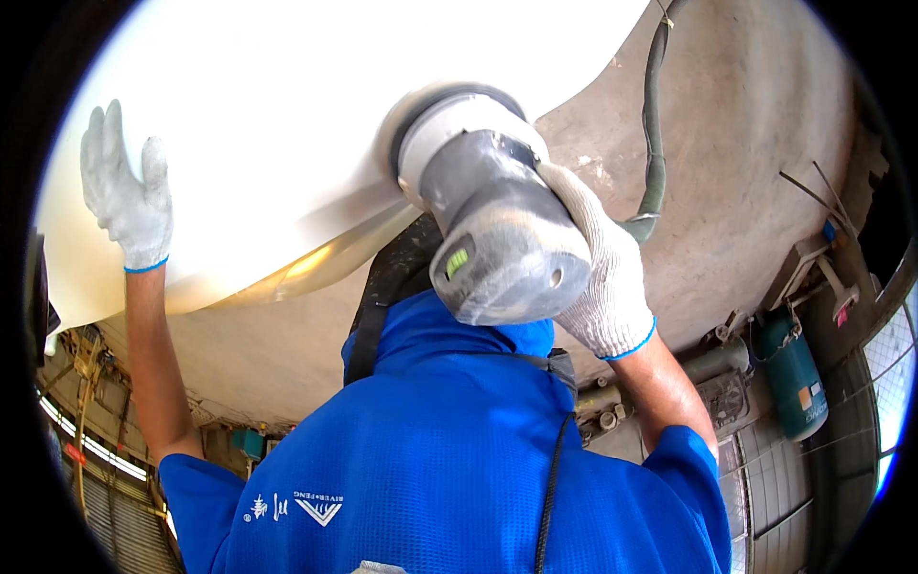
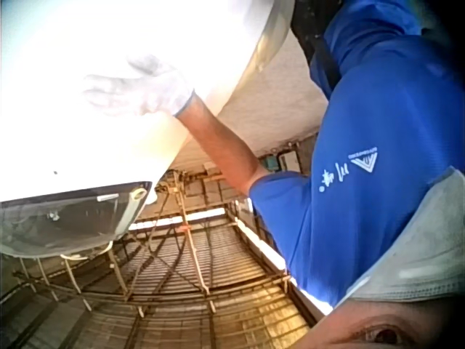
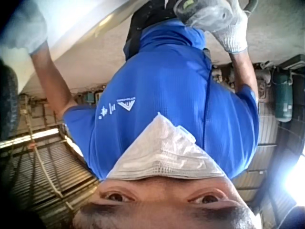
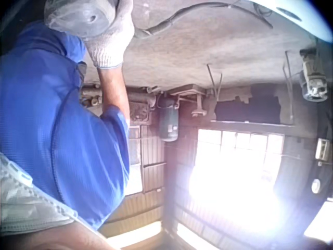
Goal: The person uses a handheld orbital polisher to smooth the surface of a white car hood. They move the tool in circular motions across the hood, occasionally pausing to wipe the surface with a cloth.
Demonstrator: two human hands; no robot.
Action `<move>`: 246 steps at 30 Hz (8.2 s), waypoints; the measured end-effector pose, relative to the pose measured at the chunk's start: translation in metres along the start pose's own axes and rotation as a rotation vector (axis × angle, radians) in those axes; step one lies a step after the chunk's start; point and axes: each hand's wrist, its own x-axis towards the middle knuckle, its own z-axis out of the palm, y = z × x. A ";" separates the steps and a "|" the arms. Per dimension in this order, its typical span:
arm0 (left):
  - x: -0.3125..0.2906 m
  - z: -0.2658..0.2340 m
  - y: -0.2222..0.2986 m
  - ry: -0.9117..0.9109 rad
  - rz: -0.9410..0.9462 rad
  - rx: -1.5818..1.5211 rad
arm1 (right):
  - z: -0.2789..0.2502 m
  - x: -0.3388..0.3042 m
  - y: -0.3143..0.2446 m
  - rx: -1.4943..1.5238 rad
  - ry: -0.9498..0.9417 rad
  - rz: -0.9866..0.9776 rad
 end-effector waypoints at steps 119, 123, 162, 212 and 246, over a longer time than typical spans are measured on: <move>0.006 -0.002 0.015 -0.048 -0.010 0.002 | 0.002 0.016 -0.010 0.024 0.079 -0.141; 0.008 -0.002 0.017 -0.044 -0.007 -0.025 | 0.009 -0.002 0.004 0.102 0.023 -0.010; 0.010 -0.002 0.017 -0.071 -0.020 0.009 | -0.025 0.033 0.004 -0.329 0.216 -0.022; 0.009 -0.001 0.023 -0.014 0.026 0.000 | -0.020 0.068 -0.045 -0.144 0.364 -0.335; 0.082 0.029 0.203 0.103 0.015 -0.725 | -0.026 0.054 -0.021 -0.040 0.339 -0.346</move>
